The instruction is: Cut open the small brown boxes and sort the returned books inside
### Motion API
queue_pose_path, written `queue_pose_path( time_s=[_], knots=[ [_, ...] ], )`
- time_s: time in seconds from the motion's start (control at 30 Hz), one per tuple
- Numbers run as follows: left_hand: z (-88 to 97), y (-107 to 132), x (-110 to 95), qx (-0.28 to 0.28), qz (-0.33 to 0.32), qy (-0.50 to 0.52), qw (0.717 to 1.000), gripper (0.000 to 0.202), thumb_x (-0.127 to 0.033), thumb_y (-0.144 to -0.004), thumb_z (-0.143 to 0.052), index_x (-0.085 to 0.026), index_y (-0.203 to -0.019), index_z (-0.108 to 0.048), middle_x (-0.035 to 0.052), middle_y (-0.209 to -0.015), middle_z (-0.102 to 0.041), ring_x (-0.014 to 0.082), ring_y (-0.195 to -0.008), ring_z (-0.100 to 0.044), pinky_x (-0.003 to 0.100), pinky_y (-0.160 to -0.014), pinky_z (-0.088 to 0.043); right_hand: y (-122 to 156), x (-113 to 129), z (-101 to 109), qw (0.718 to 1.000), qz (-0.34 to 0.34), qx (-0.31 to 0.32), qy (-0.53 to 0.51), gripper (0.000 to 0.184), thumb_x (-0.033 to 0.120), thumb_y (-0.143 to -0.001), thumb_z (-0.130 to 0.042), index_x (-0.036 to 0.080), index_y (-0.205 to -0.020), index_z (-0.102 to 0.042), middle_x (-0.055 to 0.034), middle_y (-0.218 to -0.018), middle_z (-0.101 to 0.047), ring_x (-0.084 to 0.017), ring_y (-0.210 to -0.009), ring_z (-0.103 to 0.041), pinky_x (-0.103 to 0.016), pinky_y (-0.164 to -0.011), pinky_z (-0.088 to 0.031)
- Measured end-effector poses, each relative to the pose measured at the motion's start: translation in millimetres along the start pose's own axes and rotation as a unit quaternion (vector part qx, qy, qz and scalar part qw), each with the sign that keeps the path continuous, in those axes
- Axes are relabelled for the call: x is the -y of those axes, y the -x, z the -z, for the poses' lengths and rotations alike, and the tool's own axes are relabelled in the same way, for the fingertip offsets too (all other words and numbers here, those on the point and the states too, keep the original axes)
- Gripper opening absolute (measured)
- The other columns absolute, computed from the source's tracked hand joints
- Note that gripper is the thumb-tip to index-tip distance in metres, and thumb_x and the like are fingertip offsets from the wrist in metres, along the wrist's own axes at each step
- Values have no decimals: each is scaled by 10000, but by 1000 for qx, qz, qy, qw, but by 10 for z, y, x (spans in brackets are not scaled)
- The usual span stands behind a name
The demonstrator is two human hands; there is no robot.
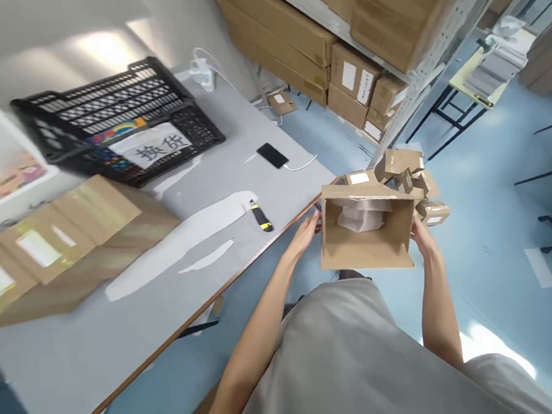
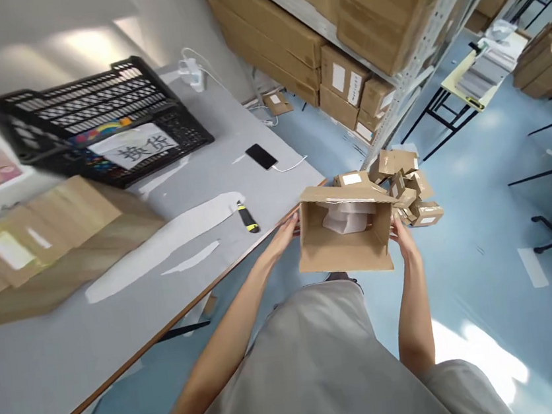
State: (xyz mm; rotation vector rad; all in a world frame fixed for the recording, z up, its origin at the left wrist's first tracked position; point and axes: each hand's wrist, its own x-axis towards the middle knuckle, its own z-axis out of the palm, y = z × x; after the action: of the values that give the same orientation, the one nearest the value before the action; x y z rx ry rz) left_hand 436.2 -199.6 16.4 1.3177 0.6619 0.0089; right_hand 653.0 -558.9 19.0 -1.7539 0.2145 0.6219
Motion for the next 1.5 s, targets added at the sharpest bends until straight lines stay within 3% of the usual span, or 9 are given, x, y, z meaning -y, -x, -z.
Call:
queue_pose_path(
  time_s=[0.13,0.27,0.33,0.43,0.67,0.83,1.0,1.27,1.5],
  knots=[
    [-949,-979,-379,81,-6,5,997,852,-895,-988,-608,-182,-1403,-820,197,-1549,-748,397,-1394,-726,518,-1237,-531,-381,188,884,996,38,-86,-6,708,854,-904,-706,258,-1264,-836,-113,-1255,-869,-320,-1257,-774,-389,-994,-648],
    [-1687,-1779,-729,94,-69,-66,991,725,-768,-1069,-602,-172,-1420,-820,167,-1605,-718,417,-1584,-589,526,-1350,-402,-685,228,1338,994,37,-95,-24,730,877,-930,-629,286,-1321,-807,-105,-1434,-823,-322,-1392,-742,-411,-1028,-659],
    [-1853,-1996,-776,59,-97,-101,988,644,-677,-1100,-606,-158,-1420,-814,155,-1646,-687,408,-1635,-535,512,-1386,-352,-816,134,1350,995,12,-89,-43,712,871,-936,-630,280,-1290,-810,-117,-1491,-796,-333,-1421,-740,-451,-1060,-667],
    [-1800,-2003,-601,14,-86,-109,990,561,-605,-1116,-588,-161,-1356,-832,134,-1603,-727,389,-1614,-559,490,-1388,-364,-953,-117,1163,993,-45,-95,-52,582,782,-911,-727,249,-1130,-813,-156,-1426,-819,-344,-1359,-782,-500,-1098,-667],
    [-968,-999,297,-94,65,-82,990,356,-535,-939,-781,-218,-1071,-872,154,-1359,-849,406,-1428,-722,567,-1339,-448,-1065,-501,255,990,-139,27,-12,396,595,-893,-826,240,-1065,-788,-160,-1257,-868,-323,-1167,-856,-492,-1056,-693],
    [-426,-179,684,-191,106,-19,976,400,-593,-861,-832,-228,-1023,-865,169,-1332,-853,425,-1392,-743,598,-1319,-470,-1141,-349,-634,978,-149,138,57,359,553,-918,-833,241,-1091,-790,-153,-1283,-865,-317,-1160,-858,-478,-1045,-699],
    [138,446,883,-274,78,72,956,466,-625,-832,-862,-235,-1087,-864,158,-1319,-858,412,-1369,-755,596,-1312,-480,-980,-80,-1781,957,-99,247,114,365,548,-915,-858,254,-1120,-787,-130,-1279,-869,-304,-1156,-855,-461,-1025,-703],
    [1488,1632,944,-378,-34,167,910,549,-655,-896,-819,-236,-1250,-836,163,-1432,-818,387,-1401,-740,559,-1304,-491,354,61,-3755,892,-28,412,182,386,561,-944,-844,270,-1196,-815,-121,-1352,-851,-328,-1214,-831,-438,-987,-701],
    [2677,2804,1099,-471,-72,192,858,527,-597,-958,-781,-205,-1309,-815,173,-1444,-809,364,-1358,-758,546,-1291,-502,1671,-143,-4968,849,9,487,206,517,616,-913,-894,272,-1292,-816,-132,-1411,-827,-344,-1269,-804,-485,-1067,-676]
  ],
)
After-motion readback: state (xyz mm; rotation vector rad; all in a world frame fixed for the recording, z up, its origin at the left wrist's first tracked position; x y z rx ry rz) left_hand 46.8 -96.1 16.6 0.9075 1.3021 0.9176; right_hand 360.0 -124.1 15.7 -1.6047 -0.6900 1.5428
